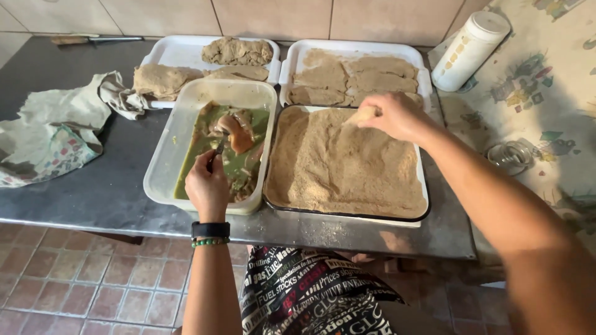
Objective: Breading raw chicken pieces by dipping them in a liquid marinade and then coating them with breadcrumbs on a metal counter.
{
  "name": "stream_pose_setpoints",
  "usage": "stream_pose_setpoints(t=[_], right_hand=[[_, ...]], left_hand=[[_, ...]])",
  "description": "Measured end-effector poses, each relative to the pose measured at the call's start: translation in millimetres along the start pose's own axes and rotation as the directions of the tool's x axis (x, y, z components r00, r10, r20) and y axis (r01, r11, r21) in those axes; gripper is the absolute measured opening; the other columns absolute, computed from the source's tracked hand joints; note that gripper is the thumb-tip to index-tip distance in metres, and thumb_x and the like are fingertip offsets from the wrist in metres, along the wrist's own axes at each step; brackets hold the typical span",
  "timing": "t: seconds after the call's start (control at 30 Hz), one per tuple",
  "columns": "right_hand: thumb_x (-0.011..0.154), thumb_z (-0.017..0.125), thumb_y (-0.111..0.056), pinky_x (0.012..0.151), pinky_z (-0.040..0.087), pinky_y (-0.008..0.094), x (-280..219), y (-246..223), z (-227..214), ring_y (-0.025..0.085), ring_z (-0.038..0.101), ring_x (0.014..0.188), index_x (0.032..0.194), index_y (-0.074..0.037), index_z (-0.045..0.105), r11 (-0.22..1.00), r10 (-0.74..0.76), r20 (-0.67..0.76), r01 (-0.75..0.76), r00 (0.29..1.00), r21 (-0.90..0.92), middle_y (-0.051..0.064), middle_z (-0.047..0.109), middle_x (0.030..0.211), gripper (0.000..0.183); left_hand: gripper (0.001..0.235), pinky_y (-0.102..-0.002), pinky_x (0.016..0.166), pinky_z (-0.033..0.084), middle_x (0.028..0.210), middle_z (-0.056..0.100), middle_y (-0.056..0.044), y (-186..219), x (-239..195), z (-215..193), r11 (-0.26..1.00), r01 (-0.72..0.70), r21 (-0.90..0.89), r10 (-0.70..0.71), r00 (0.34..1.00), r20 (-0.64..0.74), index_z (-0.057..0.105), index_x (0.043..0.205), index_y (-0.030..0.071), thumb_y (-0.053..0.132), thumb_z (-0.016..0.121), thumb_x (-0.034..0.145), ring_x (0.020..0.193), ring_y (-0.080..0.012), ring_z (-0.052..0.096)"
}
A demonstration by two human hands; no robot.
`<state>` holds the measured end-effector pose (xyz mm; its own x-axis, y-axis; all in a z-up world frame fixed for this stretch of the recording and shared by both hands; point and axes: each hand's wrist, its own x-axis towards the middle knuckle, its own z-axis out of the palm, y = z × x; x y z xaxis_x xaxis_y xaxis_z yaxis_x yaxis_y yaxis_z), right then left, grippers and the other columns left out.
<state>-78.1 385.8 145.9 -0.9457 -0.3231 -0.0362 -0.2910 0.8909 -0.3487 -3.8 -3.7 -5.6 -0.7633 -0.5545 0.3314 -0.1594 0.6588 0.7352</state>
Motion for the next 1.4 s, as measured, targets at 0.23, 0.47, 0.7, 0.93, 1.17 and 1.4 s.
stream_pose_setpoints(t=[0.23, 0.47, 0.7, 0.93, 1.17, 1.4], right_hand=[[0.095, 0.064, -0.043, 0.094, 0.056, 0.038, -30.7, 16.5, 84.7, 0.022, 0.074, 0.106, 0.114, -0.024, 0.078, 0.958, 0.029, 0.197, 0.03, 0.98, -0.287, 0.002, 0.079, 0.107, 0.03], [0.094, 0.056, -0.061, 0.114, 0.02, 0.072, -28.8, -67.3, 138.5, 0.051, 0.029, 0.144, 0.14, -0.008, 0.053, 0.861, -0.486, 0.141, 0.501, 0.862, -0.09, 0.025, 0.041, 0.151, 0.071], [0.078, 0.071, -0.011, 0.087, 0.05, 0.057, 40.9, -21.7, 181.4, 0.042, 0.06, 0.105, 0.11, -0.017, 0.057, 0.728, -0.662, -0.036, 0.631, 0.749, -0.268, 0.008, 0.055, 0.103, 0.036], [0.082, 0.064, -0.017, 0.102, 0.051, 0.047, 22.8, -12.5, 77.0, 0.033, 0.064, 0.125, 0.128, -0.029, 0.074, 0.99, 0.142, 0.238, -0.144, 0.961, -0.008, 0.011, 0.067, 0.134, 0.048], [0.109, 0.029, -0.044, 0.128, 0.004, 0.042, 37.8, 52.6, 127.5, 0.028, 0.007, 0.159, 0.159, -0.003, 0.029, 0.983, -0.057, 0.159, 0.083, 0.986, -0.163, 0.015, 0.016, 0.171, 0.065], [0.103, 0.02, -0.067, 0.127, -0.004, 0.048, 1.2, -26.2, 96.6, 0.033, 0.001, 0.159, 0.162, 0.001, 0.017, 0.966, -0.014, 0.326, 0.096, 0.945, -0.24, 0.021, 0.007, 0.171, 0.09]], left_hand=[[0.023, -0.047, 0.079, 0.057, 0.09, 0.078, -0.01, 7.2, -1.6, -3.1, 1.0, -0.009, 0.011, 0.009, 1.0, -0.013, 0.077, 0.115, 0.018, 0.029, 0.068, 0.097, 0.092, -0.034, 0.074], [0.023, -0.046, 0.08, 0.057, 0.091, 0.078, -0.008, 9.5, -2.9, -5.0, 1.0, 0.004, 0.018, -0.004, 1.0, 0.005, 0.076, 0.116, 0.018, 0.03, 0.067, 0.098, 0.093, -0.0329, 0.074], [0.024, -0.049, 0.082, 0.056, 0.094, 0.078, -0.01, 11.2, -3.3, -6.5, 1.0, 0.013, 0.024, -0.013, 1.0, 0.011, 0.076, 0.117, 0.018, 0.03, 0.067, 0.098, 0.095, -0.0345, 0.073], [0.024, -0.045, 0.08, 0.057, 0.093, 0.078, -0.009, 6.8, -1.6, -4.3, 1.0, 0.005, 0.006, -0.005, 1.0, 0.021, 0.077, 0.117, 0.018, 0.029, 0.069, 0.097, 0.094, -0.0322, 0.074], [0.023, -0.048, 0.08, 0.057, 0.093, 0.078, -0.012, 8.5, 1.0, -6.3, 1.0, -0.019, 0.001, 0.019, 1.0, -0.005, 0.077, 0.116, 0.016, 0.027, 0.069, 0.098, 0.093, -0.0351, 0.073], [0.022, -0.046, 0.079, 0.057, 0.093, 0.078, -0.01, 5.9, -0.5, -3.4, 0.999, -0.037, 0.0, 0.037, 0.999, -0.018, 0.077, 0.116, 0.015, 0.026, 0.069, 0.099, 0.092, -0.0329, 0.074]])
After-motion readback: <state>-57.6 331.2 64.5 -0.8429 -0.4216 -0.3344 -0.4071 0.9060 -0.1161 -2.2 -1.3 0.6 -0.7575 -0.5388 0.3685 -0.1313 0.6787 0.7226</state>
